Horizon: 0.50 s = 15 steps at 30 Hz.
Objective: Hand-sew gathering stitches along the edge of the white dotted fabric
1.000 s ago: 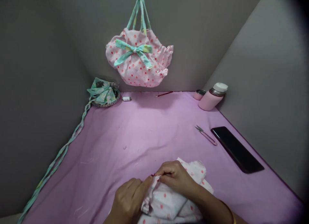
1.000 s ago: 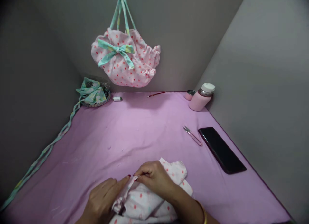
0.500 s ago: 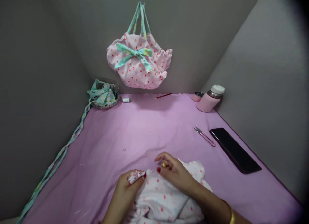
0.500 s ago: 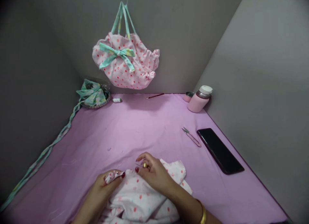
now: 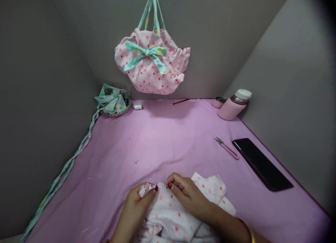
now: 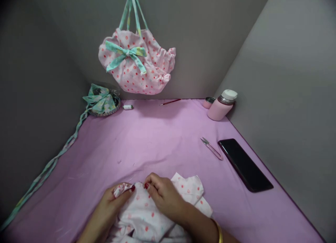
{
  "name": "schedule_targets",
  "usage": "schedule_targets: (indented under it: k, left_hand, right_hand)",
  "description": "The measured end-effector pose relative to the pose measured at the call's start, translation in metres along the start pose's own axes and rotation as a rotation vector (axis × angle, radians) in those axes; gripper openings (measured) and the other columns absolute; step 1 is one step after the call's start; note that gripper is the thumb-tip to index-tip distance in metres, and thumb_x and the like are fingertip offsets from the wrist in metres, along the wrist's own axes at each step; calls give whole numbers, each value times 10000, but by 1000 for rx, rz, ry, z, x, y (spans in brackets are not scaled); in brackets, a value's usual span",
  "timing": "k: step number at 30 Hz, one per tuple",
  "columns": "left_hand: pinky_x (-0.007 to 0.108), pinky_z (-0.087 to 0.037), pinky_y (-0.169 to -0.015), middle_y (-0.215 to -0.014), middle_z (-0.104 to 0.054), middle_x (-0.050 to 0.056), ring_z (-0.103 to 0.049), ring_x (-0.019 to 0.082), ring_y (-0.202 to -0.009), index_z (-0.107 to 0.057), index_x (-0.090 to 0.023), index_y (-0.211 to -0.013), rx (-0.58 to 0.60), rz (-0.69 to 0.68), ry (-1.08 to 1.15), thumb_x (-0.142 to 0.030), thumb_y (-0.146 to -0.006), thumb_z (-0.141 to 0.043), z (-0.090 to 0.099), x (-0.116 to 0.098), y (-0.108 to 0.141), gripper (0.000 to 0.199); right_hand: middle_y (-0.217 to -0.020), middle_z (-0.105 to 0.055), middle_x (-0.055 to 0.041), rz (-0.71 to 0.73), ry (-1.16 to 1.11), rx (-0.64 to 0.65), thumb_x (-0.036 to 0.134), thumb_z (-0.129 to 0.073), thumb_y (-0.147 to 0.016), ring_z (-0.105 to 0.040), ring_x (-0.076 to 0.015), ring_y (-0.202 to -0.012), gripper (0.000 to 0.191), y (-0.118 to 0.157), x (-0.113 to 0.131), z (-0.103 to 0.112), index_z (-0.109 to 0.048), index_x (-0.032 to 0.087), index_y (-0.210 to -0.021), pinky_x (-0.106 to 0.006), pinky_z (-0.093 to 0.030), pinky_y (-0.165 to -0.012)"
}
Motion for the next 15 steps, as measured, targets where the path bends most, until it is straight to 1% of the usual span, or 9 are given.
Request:
schedule_targets:
  k: [3,5,6,8,10,11,12,13,15]
  left_hand:
    - [209,-341,-472,-532,-459,-43,-414,110,-495,-542,-159,-596,-36,-9,3,-386,-662,-647,1,-3,1,258]
    - [214,-366,-490,-553,-506,-28,-452,121,-515,-572,-154,-617,-55,-6,13,-385,-667,-647,1,-5,3,248]
    - [217,-377,-495,-559,-526,-22,-469,127,-522,-585,-152,-628,-64,-3,19,-388,-670,-647,1,-6,4,247]
    - [223,-394,-504,-566,-552,-13,-495,139,-533,-601,-152,-646,-65,-2,21,-397,-678,-646,1,-8,6,252]
    - [228,-403,-507,-562,-561,-11,-506,147,-532,-602,-155,-647,-54,-8,13,-411,-685,-645,1,-9,7,262]
    - [230,-405,-506,-562,-567,-9,-510,151,-532,-602,-157,-645,-44,-10,6,-421,-685,-644,2,-9,7,270]
    - [233,-409,-511,-571,-578,-4,-517,157,-539,-605,-158,-646,-28,-10,-1,-430,-687,-640,2,-9,6,277]
    - [237,-413,-517,-579,-588,1,-525,164,-549,-605,-160,-643,-16,-10,-10,-440,-685,-638,2,-8,6,285]
    - [245,-423,-534,-597,-604,11,-539,179,-577,-604,-159,-637,4,-17,-25,-444,-670,-647,2,-9,5,290]
  right_hand:
    - [-602,-408,41,-43,-109,-33,225,-419,-872,-376,-94,-541,125,2,-2,9,-492,172,-786,-202,-301,-508]
    - [-619,-428,30,-61,-185,-118,257,-453,-854,-383,-96,-543,125,5,0,31,-505,170,-780,-205,-300,-496]
    - [-635,-444,24,-63,-212,-188,269,-474,-843,-386,-94,-542,122,7,3,48,-516,171,-782,-205,-296,-486]
    - [-663,-467,19,-52,-237,-375,279,-520,-826,-377,-84,-526,103,13,13,92,-542,179,-810,-207,-277,-464]
    - [-587,-406,46,-2,-249,-573,283,-556,-821,-318,-70,-467,90,21,32,139,-554,193,-823,-215,-216,-429]
    - [-554,-376,56,33,-271,-646,284,-570,-817,-294,-65,-443,91,25,44,160,-558,194,-819,-224,-184,-419]
    - [-560,-388,49,88,-288,-748,265,-599,-799,-297,-61,-439,87,30,58,179,-558,189,-793,-235,-168,-419]
    - [-569,-394,43,152,-301,-831,235,-629,-776,-298,-56,-438,95,35,73,195,-551,184,-756,-246,-148,-421]
    - [-603,-387,33,251,-292,-920,191,-638,-771,-296,-49,-451,116,45,104,216,-530,180,-728,-269,-113,-439]
Point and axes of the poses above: each hand's wrist, its own y-axis away from the middle knuckle, its own z-axis out of the back of the hand, x = y × z, the point moved 6 cm from there along -y, towards the middle knuckle
